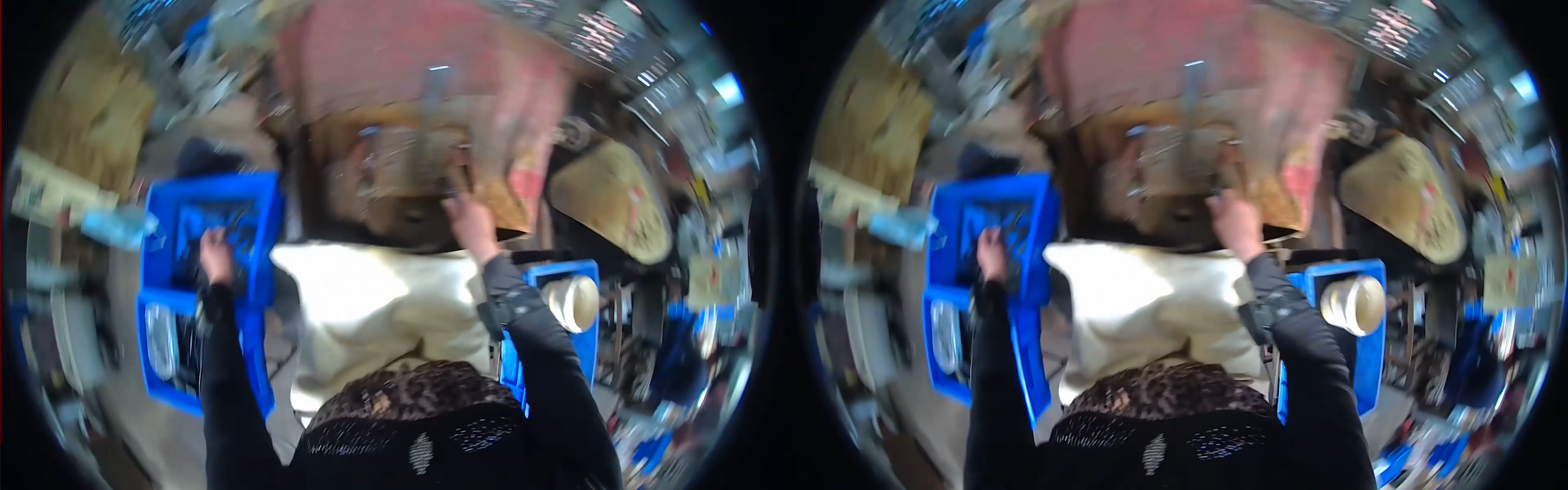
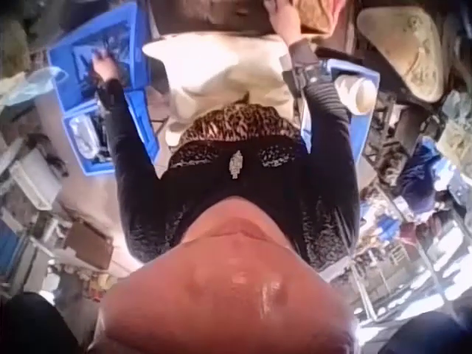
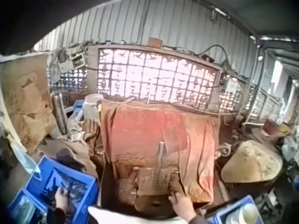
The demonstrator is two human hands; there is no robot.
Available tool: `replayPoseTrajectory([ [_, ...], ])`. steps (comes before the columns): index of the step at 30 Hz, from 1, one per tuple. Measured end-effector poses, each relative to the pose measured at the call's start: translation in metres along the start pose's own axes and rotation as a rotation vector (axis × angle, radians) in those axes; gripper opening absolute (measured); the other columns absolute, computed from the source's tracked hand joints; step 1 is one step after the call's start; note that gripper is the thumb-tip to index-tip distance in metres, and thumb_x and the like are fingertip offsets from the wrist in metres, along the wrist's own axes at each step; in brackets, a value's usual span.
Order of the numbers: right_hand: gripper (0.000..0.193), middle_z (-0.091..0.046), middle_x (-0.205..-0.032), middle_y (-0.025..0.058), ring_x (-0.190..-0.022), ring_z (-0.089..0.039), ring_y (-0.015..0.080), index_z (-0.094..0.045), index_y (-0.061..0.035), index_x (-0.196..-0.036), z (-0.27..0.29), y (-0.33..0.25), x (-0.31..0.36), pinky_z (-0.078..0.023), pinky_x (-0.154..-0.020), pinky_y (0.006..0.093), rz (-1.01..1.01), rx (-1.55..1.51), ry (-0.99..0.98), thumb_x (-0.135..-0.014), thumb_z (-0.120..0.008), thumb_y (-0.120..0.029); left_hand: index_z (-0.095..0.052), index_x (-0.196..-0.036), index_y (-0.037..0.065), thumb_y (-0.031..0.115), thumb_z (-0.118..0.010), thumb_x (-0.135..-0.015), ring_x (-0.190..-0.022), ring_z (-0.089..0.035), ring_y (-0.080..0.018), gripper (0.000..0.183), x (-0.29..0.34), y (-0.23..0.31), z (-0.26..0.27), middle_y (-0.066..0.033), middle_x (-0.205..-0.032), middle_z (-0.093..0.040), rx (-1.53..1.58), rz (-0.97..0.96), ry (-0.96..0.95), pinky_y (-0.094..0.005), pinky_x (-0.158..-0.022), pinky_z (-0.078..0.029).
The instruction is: The person picks up metal pieces from a blue bin, holds them against a grinding wheel, and places them into another blue bin. They then pick up a pair of glasses to inspect them before returning to grinding more metal pieces.
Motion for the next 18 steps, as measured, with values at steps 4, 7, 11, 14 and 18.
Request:
replayPoseTrajectory([
  [4, 0.034, -0.065, -0.083, 0.0231, -0.081, -0.064, 0.0405, -0.059, -0.0001, -0.090, 0.002, 0.040, 0.019, -0.051, -0.070, 0.0517, -0.302, 0.041, -0.219, -0.090, -0.058, -0.034, -0.054, -0.120, 0.011, 0.011, -0.049, -0.097, -0.058, -0.045, -0.0061, 0.024, 0.040, 0.108, -0.071, 0.0008, -0.081, -0.056, 0.255, 0.224, -0.064, -0.0208, -0.048, -0.035],
  [7, 0.036, -0.066, -0.089, 0.0227, -0.090, -0.064, 0.0394, -0.064, 0.0004, -0.097, 0.002, 0.050, 0.025, -0.051, -0.079, 0.0499, -0.376, -0.029, -0.335, -0.089, -0.057, -0.033, -0.053, -0.123, 0.012, 0.008, -0.046, -0.097, -0.057, -0.046, -0.0054, 0.027, 0.068, 0.228, -0.111, -0.0001, -0.088, -0.059, 0.342, 0.124, -0.161, -0.0193, -0.046, -0.035],
  [11, 0.038, -0.065, -0.089, 0.0249, -0.094, -0.062, 0.0412, -0.064, 0.0024, -0.095, -0.003, 0.052, 0.026, -0.049, -0.084, 0.0495, -0.402, -0.096, -0.387, -0.086, -0.059, -0.034, -0.057, -0.121, 0.012, 0.003, -0.045, -0.094, -0.059, -0.050, -0.0061, 0.030, 0.099, 0.295, -0.159, -0.0006, -0.100, -0.061, 0.433, -0.033, -0.358, -0.0196, -0.046, -0.036],
  [14, 0.037, -0.065, -0.089, 0.0247, -0.093, -0.062, 0.0411, -0.065, 0.0021, -0.095, -0.001, 0.044, 0.023, -0.049, -0.083, 0.0496, -0.359, -0.086, -0.382, -0.086, -0.059, -0.034, -0.065, -0.107, 0.009, -0.004, -0.047, -0.084, -0.066, -0.056, -0.0103, 0.032, 0.118, 0.298, -0.211, -0.0018, -0.094, -0.060, 0.289, -0.199, -0.523, -0.0230, -0.050, -0.040],
  [18, 0.035, -0.065, -0.087, 0.0239, -0.089, -0.062, 0.0413, -0.064, 0.0014, -0.094, 0.001, 0.042, 0.027, -0.049, -0.080, 0.0502, -0.308, -0.101, -0.296, -0.087, -0.059, -0.033, -0.066, -0.100, 0.007, -0.006, -0.047, -0.078, -0.078, -0.062, -0.0273, 0.031, 0.144, 0.300, -0.246, -0.0113, -0.088, -0.058, -0.082, -0.668, -0.417, -0.0346, -0.064, -0.049],
])
Point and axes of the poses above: each hand's wrist, its own x-axis away from the middle knuckle, its own z-axis out of the back of the hand, y = z × x, the point moved 6 cm from there along -x, towards the middle knuckle
